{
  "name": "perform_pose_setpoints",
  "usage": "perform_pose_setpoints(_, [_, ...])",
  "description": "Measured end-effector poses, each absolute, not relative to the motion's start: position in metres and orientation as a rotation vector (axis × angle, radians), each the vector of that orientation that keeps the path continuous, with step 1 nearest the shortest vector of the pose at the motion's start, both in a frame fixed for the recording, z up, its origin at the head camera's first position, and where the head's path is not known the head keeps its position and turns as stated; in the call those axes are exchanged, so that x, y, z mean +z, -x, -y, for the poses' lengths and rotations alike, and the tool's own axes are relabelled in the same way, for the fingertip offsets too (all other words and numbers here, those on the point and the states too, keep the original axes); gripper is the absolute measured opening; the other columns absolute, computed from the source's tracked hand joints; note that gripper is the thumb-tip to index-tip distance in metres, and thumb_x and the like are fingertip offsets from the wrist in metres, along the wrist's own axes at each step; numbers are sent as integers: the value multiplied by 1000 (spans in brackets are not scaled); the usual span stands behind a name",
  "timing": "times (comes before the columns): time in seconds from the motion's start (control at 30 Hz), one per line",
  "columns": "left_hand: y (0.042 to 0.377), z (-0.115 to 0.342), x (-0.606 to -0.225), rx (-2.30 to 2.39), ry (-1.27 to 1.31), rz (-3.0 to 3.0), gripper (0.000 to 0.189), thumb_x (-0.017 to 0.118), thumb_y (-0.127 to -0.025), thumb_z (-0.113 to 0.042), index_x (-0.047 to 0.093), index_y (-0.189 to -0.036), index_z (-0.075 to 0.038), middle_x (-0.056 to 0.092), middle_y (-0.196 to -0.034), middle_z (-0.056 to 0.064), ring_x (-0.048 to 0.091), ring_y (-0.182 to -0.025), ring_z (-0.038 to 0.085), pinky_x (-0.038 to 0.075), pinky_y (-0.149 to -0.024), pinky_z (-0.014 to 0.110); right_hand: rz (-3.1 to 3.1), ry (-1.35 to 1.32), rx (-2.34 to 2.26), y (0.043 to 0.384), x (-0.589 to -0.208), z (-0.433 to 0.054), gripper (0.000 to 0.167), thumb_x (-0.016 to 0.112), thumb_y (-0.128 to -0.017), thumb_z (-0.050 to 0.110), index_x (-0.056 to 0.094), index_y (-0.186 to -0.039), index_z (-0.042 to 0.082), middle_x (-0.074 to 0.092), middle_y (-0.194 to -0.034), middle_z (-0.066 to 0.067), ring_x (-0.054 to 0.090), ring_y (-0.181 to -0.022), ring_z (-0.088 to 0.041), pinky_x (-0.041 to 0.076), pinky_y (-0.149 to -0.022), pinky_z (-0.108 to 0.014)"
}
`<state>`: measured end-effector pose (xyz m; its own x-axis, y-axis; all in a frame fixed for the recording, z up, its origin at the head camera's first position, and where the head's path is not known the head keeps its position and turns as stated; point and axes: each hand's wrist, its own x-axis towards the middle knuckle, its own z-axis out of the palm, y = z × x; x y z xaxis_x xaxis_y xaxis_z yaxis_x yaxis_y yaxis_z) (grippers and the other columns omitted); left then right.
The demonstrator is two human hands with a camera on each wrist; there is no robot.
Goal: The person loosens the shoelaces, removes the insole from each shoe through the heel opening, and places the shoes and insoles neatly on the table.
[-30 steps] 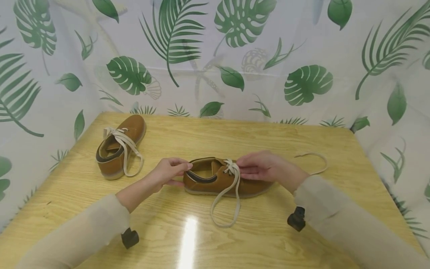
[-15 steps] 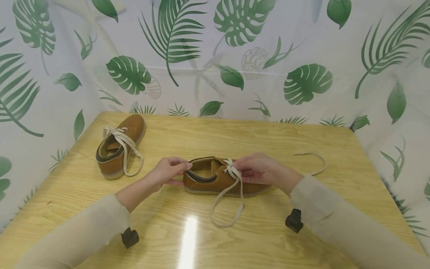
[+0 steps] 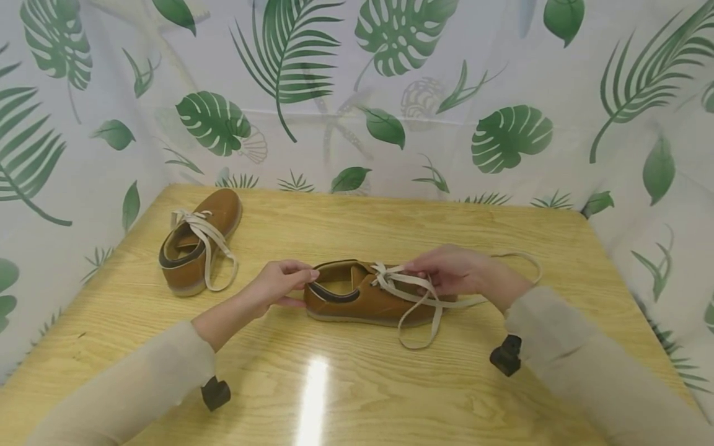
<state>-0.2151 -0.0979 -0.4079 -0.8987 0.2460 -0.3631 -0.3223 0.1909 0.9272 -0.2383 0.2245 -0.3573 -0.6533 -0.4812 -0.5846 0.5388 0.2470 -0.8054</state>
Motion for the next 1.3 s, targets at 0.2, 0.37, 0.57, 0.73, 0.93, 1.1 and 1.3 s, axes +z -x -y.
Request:
perform_pose_setpoints(0.2, [215,98,-407,1750,67,-2043,35,65,-89,-22,61,-116,-1,50,-134,14,45,-126,40,60,-77,38,-1661,11,-1498,244,-357,-239,24,47,-101,22,62,-83,14,45,-65,6,34,-59,-10,37,-57,-23])
perform_pose_setpoints(0.37, [216,97,-408,1744,83,-2050,34,66,-89,-23,62,-116,-2,50,-133,14,46,-126,39,60,-76,37,-1569,2,-1576,248,-353,-253,29,45,-101,27,60,-80,16,48,-63,7,29,-58,-11,41,-57,-23])
perform_pose_setpoints(0.57, [214,97,-406,1741,92,-2049,34,66,-89,-22,62,-116,-2,50,-133,14,46,-125,39,60,-76,37,-1342,8,-1717,255,-347,-277,38,39,-103,31,61,-77,15,53,-62,7,30,-55,-8,45,-55,-21])
perform_pose_setpoints(0.73, [214,97,-404,1736,95,-2052,36,66,-89,-23,61,-117,-2,50,-134,14,46,-126,39,60,-76,36,-1029,36,-1846,262,-348,-304,44,35,-103,34,63,-80,10,54,-64,5,28,-57,-7,46,-59,-21])
perform_pose_setpoints(0.93, [214,98,-405,1736,96,-2051,35,67,-88,-24,62,-116,-2,50,-133,14,46,-126,39,60,-76,35,-811,-61,-1986,267,-351,-336,53,26,-103,39,62,-81,5,58,-66,0,32,-59,-7,49,-64,-26])
perform_pose_setpoints(1.1, [215,98,-406,1734,95,-2048,34,67,-88,-23,62,-114,-2,51,-132,14,47,-125,39,61,-75,35,-770,-184,-2083,266,-351,-353,49,32,-102,37,63,-84,4,60,-68,-4,42,-59,-12,49,-64,-29])
perform_pose_setpoints(1.3, [214,98,-405,1737,92,-2044,34,66,-88,-23,62,-115,-2,51,-131,13,46,-125,39,61,-75,35,-731,-176,-2169,265,-354,-363,46,34,-103,29,66,-90,0,66,-78,-8,62,-70,-17,54,-71,-29])
